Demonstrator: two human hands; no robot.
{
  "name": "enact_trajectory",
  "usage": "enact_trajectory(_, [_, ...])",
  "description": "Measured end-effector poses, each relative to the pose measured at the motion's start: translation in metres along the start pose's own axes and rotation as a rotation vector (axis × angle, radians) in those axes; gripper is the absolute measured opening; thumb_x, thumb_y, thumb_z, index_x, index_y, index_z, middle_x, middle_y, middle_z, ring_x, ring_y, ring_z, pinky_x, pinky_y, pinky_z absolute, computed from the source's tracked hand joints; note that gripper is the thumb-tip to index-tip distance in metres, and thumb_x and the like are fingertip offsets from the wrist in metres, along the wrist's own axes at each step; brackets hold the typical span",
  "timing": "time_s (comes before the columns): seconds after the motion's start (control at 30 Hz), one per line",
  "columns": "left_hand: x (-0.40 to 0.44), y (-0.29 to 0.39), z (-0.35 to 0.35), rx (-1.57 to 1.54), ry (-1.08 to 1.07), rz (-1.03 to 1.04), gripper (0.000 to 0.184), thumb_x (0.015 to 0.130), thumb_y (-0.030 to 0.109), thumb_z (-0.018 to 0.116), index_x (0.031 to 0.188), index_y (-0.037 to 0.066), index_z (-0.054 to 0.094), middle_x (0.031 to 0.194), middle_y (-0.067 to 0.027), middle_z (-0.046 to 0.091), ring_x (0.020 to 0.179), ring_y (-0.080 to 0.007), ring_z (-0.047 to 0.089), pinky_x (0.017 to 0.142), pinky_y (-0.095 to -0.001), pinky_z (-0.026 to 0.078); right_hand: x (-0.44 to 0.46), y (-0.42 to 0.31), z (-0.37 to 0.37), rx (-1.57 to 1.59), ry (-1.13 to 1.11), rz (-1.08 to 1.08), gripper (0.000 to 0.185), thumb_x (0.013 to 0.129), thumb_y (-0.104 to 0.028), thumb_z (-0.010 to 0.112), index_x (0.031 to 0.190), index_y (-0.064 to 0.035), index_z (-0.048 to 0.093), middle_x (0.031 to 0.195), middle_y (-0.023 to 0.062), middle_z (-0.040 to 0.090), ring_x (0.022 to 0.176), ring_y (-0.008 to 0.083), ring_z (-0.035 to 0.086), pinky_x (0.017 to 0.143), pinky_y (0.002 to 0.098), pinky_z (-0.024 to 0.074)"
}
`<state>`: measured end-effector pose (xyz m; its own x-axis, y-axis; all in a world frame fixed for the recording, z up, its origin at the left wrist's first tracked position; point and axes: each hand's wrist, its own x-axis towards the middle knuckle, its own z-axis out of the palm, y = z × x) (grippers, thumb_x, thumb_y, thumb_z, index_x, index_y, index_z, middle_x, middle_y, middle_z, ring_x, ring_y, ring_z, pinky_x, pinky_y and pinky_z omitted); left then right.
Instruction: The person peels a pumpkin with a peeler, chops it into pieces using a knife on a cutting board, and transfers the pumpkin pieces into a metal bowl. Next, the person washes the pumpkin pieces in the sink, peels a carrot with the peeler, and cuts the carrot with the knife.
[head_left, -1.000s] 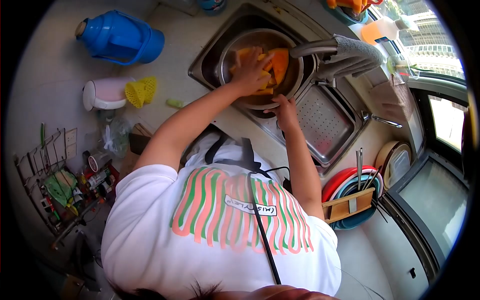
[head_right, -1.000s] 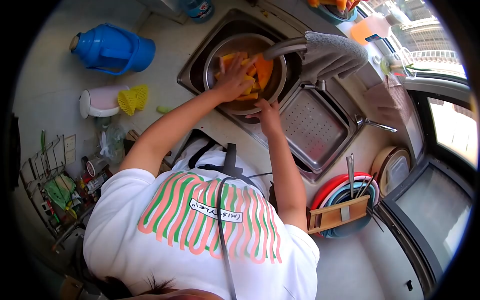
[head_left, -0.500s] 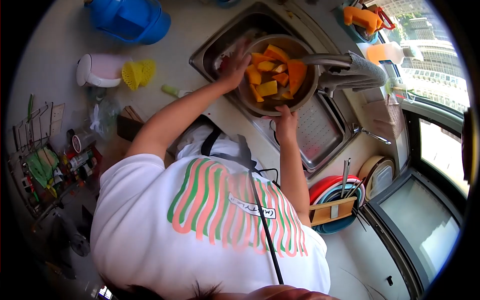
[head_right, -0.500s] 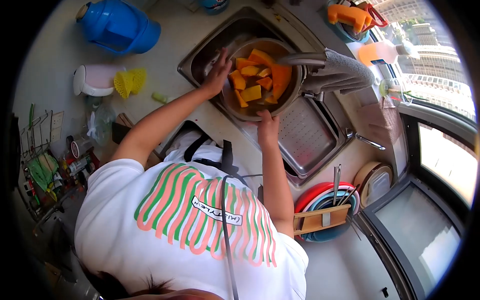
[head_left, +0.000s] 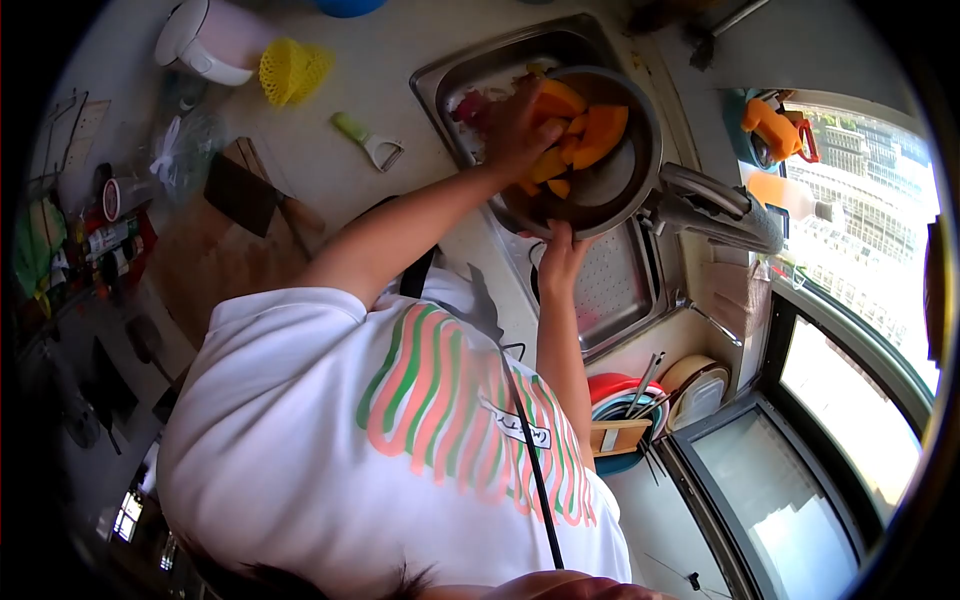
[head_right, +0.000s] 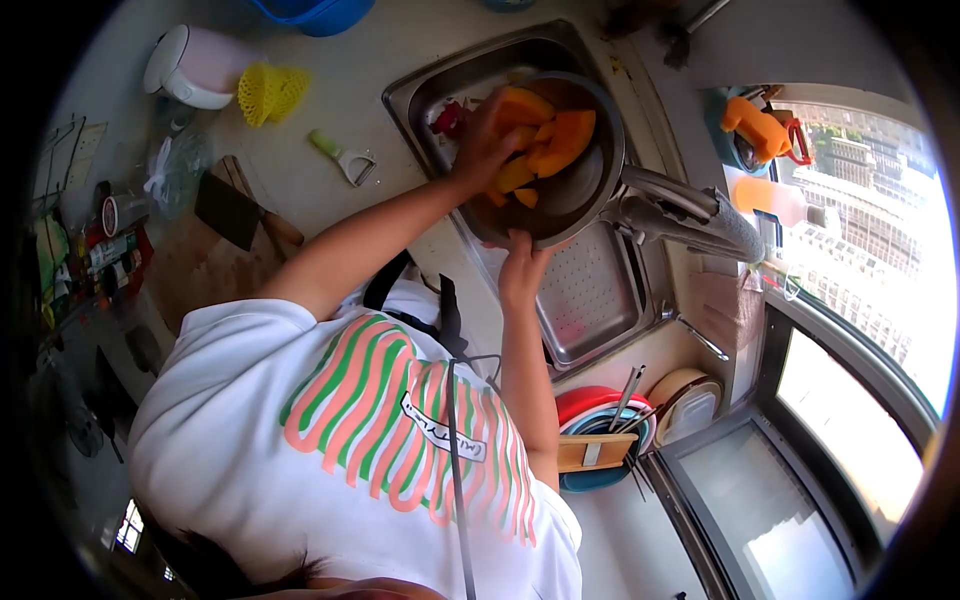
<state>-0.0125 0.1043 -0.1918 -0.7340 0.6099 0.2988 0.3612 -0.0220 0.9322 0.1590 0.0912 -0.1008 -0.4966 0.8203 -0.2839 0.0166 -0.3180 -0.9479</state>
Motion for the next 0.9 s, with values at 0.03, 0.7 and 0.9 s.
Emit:
enact_trajectory(0.03, [0.000,0.000,0.001,-0.024,0.028,0.011,0.076,0.086,0.045,0.059,0.143,0.003,0.032,0.145,-0.0228,0.034,0.135,-0.0389,0.032,0.111,-0.0449,0.024,-0.001,0.000,0.003,-0.006,-0.002,-0.013,0.064,0.087,-0.001,0.046,0.140,-0.0144,0.014,0.129,0.0173,0.037,0.096,0.0338,0.058,0.058,0.0402,0.0590])
enact_trajectory(0.7, [0.007,0.033,-0.001,0.063,0.018,0.296,0.085,0.072,0.053,0.072,0.142,0.018,0.039,0.147,-0.0195,0.029,0.134,-0.0509,0.020,0.107,-0.0626,0.020,-0.005,0.029,0.012,-0.729,0.133,-0.412,0.077,0.082,0.001,0.051,0.146,0.0015,0.008,0.144,0.0191,0.014,0.122,0.0320,0.039,0.078,0.0355,0.0539])
enact_trajectory(0.9, [0.014,0.045,-0.002,0.111,0.047,0.345,0.081,0.072,0.049,0.074,0.141,0.021,0.042,0.148,-0.0193,0.025,0.135,-0.0483,0.018,0.106,-0.0625,0.019,-0.017,-0.005,0.029,-0.737,0.077,-0.395,0.090,0.082,0.002,0.051,0.147,-0.0012,-0.012,0.152,0.0265,-0.003,0.141,0.0355,0.017,0.114,0.0400,0.0073])
